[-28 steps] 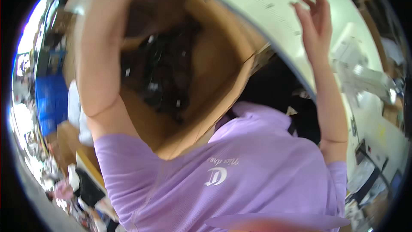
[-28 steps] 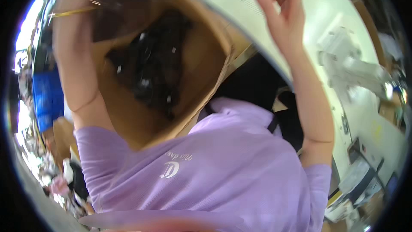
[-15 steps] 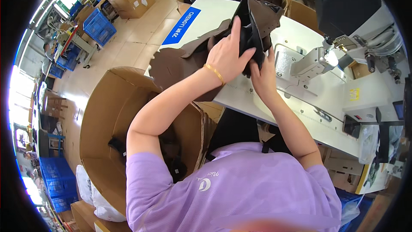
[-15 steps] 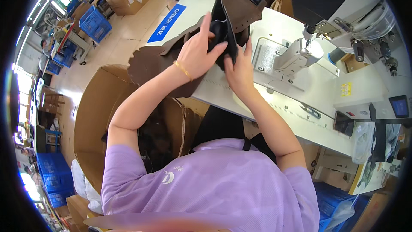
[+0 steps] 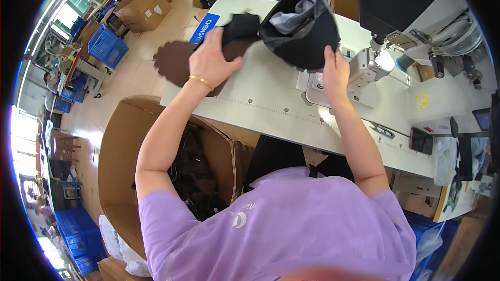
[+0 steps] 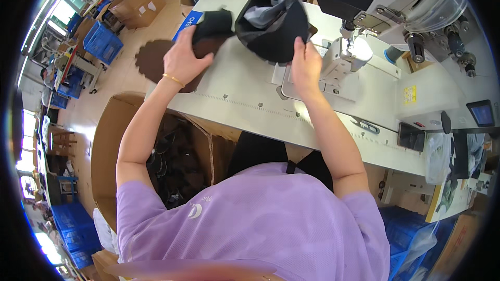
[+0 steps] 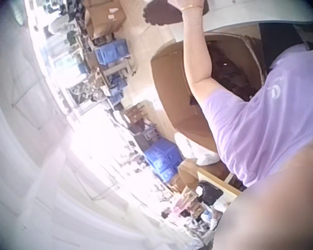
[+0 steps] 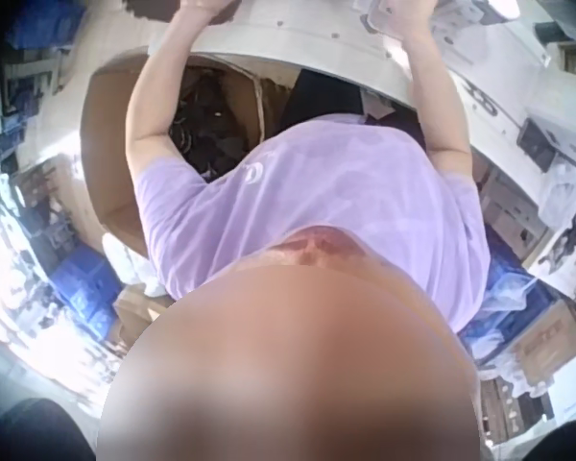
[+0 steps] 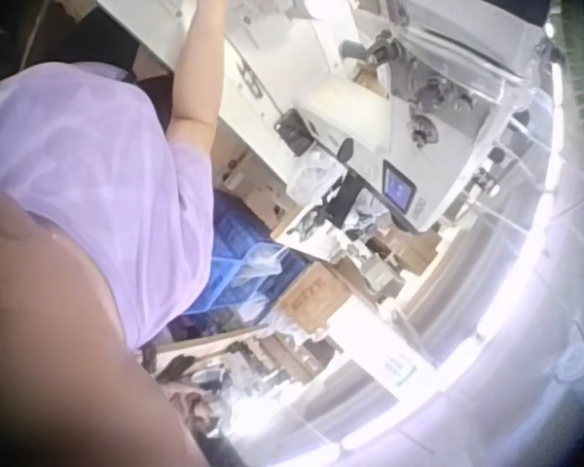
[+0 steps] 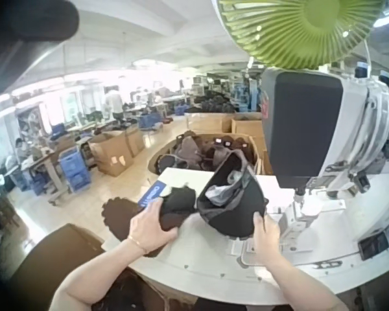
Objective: Stitching components of a shoe upper using an industrial sewing machine.
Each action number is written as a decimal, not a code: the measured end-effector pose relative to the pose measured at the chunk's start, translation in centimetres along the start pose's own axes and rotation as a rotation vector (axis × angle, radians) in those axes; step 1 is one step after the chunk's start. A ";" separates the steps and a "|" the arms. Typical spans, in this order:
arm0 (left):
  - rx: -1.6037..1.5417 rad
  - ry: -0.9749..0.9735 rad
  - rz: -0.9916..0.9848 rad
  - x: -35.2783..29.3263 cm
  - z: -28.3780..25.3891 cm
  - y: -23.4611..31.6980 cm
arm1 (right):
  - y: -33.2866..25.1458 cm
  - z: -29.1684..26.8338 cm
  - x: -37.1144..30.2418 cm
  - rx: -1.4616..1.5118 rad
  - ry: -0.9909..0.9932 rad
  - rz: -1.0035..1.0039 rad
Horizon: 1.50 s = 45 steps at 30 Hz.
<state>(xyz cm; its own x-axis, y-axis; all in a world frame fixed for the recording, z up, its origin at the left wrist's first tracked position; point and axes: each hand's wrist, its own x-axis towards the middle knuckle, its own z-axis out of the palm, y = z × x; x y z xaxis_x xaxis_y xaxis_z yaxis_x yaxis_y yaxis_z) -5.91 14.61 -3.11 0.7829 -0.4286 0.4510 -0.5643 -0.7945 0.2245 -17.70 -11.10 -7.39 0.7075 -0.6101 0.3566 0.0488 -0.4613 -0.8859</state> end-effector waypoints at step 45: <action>-1.796 -0.463 -0.240 -2.3 1.1 17.3 | -1.8 -10.0 -4.1 0.885 -0.112 0.307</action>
<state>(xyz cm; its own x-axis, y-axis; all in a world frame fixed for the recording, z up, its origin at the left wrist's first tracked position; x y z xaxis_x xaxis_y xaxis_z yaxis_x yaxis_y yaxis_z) -17.17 1.41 -1.24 0.7030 -0.7034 0.1050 0.2293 0.3640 0.9027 -27.70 -14.26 -4.32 0.8400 -0.5366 0.0802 0.3337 0.3945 -0.8561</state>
